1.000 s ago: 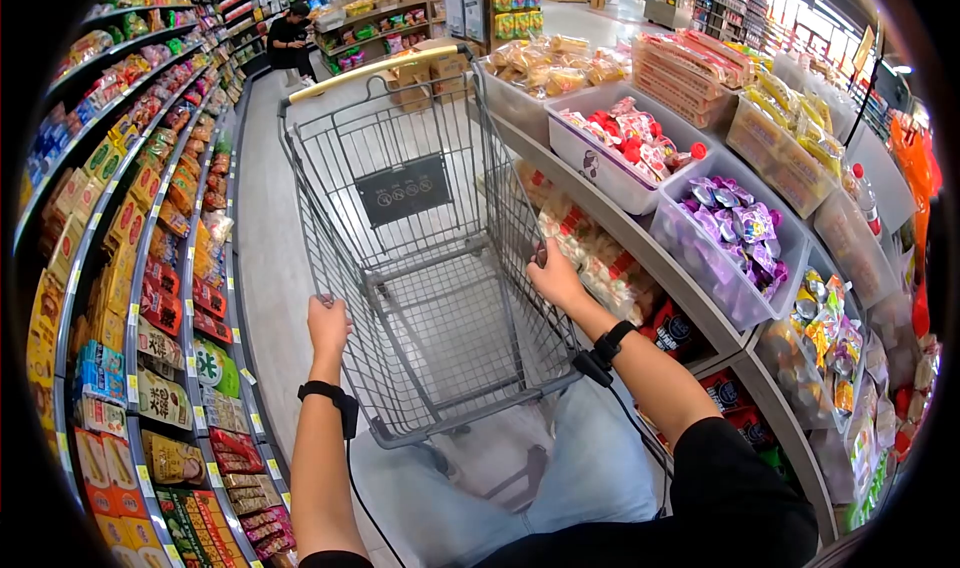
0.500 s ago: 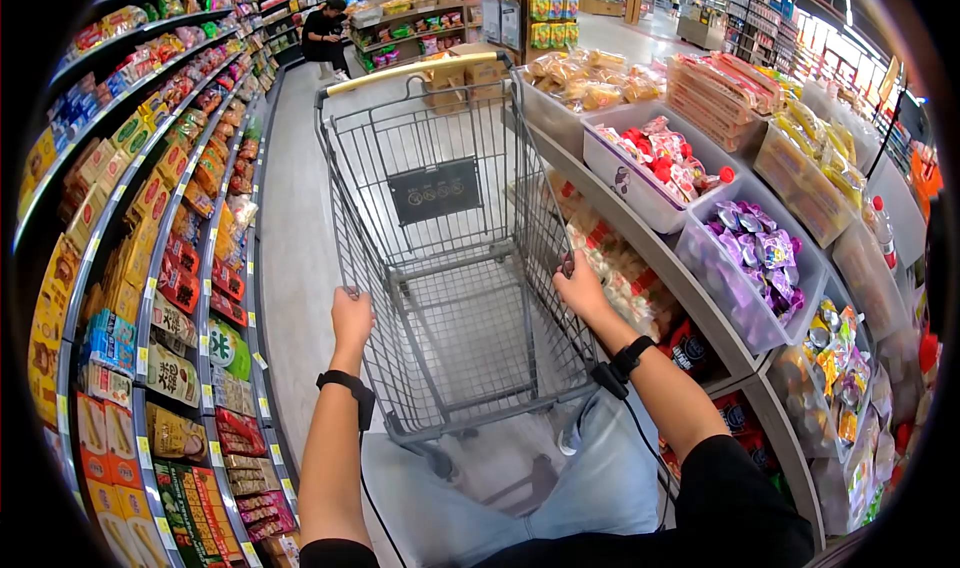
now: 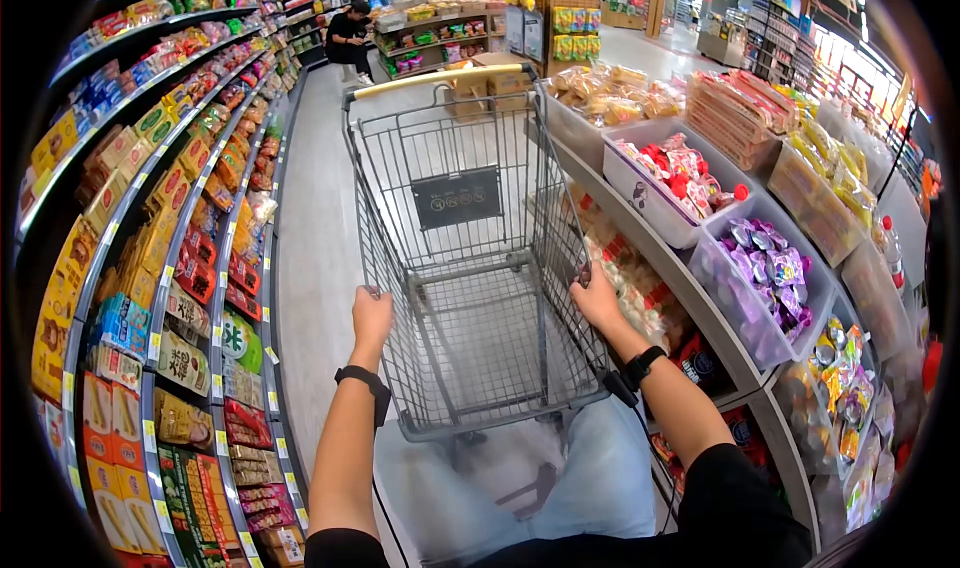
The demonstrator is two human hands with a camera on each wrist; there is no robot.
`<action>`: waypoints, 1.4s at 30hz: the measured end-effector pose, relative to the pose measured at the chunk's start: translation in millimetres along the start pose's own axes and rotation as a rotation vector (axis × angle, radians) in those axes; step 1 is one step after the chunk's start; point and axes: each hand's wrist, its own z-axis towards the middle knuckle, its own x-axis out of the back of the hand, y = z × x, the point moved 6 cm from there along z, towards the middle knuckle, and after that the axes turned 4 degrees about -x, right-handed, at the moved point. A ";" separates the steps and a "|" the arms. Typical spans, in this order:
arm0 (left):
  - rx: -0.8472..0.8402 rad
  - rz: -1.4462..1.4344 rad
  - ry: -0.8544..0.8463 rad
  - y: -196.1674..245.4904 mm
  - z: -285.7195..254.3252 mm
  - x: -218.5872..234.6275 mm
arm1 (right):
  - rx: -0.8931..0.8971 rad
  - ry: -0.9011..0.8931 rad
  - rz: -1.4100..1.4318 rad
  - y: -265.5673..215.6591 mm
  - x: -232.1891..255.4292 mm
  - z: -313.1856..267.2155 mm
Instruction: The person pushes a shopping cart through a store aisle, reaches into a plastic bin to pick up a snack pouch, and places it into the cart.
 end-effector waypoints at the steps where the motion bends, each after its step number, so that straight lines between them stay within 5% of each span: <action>1: -0.007 -0.002 -0.001 1.4 0.6 -0.5 | 0.024 -0.002 0.036 -1.4 -0.7 -0.7; 17: -0.027 0.108 0.007 -31.8 20.1 -2.8 | 0.021 -0.034 0.087 -1.1 -3.9 0.1; 30: 0.075 0.058 -0.049 7.3 -5.2 5.1 | -0.030 -0.066 0.113 5.5 -6.5 2.0; 33: -0.030 0.133 0.006 -7.3 6.6 1.9 | -0.026 -0.072 0.124 8.4 -7.8 3.8; 42: -0.001 0.144 -0.001 -12.6 11.3 -0.8 | -0.023 -0.087 0.121 2.7 -6.2 1.4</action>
